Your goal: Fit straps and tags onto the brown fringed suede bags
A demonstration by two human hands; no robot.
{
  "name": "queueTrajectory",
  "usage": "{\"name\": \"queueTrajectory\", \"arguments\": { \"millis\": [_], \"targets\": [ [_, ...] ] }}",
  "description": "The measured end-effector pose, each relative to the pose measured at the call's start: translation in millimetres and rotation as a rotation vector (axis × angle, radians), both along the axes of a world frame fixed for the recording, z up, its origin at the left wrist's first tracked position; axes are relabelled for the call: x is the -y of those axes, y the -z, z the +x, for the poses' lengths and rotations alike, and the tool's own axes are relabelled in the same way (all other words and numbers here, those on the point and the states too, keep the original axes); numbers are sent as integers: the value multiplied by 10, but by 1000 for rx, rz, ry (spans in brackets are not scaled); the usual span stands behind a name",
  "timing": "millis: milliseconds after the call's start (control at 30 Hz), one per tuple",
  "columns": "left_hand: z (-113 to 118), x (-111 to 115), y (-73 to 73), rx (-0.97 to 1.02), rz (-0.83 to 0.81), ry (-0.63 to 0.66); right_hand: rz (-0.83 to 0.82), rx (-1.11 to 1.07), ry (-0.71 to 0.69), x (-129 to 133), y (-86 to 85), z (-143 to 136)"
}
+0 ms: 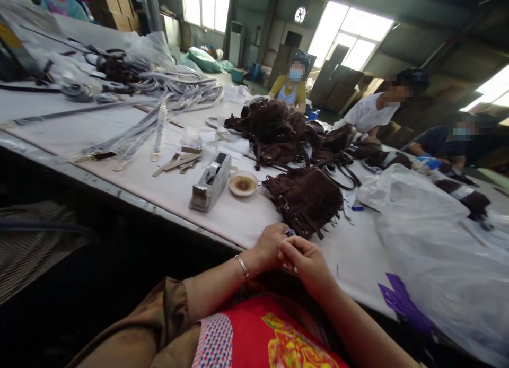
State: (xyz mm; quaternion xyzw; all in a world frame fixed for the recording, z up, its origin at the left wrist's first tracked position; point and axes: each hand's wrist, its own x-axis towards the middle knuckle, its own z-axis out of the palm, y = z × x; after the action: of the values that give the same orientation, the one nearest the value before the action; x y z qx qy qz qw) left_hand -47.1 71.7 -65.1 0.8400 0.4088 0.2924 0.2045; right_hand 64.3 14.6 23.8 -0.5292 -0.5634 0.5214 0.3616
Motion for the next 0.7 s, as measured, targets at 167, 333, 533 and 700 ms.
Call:
{"name": "queueTrajectory", "arguments": {
  "millis": [167, 333, 533, 700],
  "targets": [
    [103, 57, 38, 3, 144, -50, -197, -13, 168, 13, 313, 671],
    [118, 76, 46, -53, 212, -26, -257, -59, 122, -102, 371, 604],
    [123, 97, 49, -85, 235, -33, -288, -27, 161, -228, 409, 564],
    [109, 110, 51, -90, 241, -22, -364, 18, 113, -266, 467, 612]
  ]
}}
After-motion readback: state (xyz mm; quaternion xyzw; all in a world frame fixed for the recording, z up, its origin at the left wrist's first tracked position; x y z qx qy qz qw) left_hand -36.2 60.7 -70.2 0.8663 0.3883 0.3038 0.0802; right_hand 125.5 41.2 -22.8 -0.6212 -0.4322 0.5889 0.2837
